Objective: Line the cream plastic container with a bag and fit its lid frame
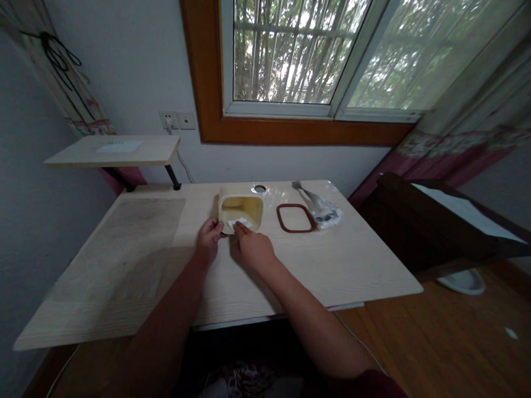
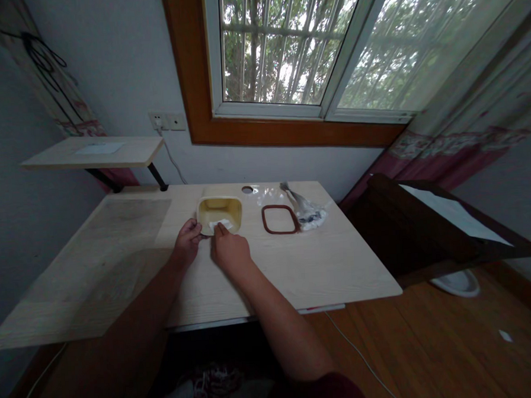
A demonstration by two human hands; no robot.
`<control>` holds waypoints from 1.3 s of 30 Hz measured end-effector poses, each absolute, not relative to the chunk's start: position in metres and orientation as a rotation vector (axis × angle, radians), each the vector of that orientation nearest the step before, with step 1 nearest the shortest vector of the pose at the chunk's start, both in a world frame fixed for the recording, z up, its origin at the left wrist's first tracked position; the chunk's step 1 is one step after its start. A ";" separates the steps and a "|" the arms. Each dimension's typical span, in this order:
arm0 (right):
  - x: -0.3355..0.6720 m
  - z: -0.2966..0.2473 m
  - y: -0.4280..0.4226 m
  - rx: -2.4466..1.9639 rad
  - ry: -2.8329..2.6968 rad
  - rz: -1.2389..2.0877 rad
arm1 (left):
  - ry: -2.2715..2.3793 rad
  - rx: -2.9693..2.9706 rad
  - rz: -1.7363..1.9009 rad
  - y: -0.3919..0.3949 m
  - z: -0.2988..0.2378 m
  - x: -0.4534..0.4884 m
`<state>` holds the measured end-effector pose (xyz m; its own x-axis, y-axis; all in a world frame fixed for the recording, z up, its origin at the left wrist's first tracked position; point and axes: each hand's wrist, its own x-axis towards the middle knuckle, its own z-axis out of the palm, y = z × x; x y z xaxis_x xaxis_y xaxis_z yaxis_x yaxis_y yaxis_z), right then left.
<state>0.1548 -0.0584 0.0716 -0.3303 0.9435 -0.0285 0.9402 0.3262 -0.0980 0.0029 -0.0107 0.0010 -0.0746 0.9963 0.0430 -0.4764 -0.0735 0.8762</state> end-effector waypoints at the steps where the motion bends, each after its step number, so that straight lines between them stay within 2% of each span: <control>1: 0.158 0.071 -0.057 -1.835 -2.531 0.132 | 0.850 0.848 1.493 -0.011 0.001 0.003; 9: 0.165 0.062 -0.052 -1.967 -2.467 0.071 | 0.889 0.913 1.486 -0.010 0.001 0.006; 19: 0.140 0.064 -0.062 -1.604 -2.465 0.264 | 0.833 0.920 1.463 -0.014 -0.001 0.005; 30: 0.160 0.075 -0.051 -1.918 -2.500 0.194 | 0.849 0.916 1.471 -0.012 0.001 0.005; 39: 0.145 0.087 -0.023 -1.805 -2.636 0.219 | 0.869 0.931 1.461 -0.013 0.000 0.003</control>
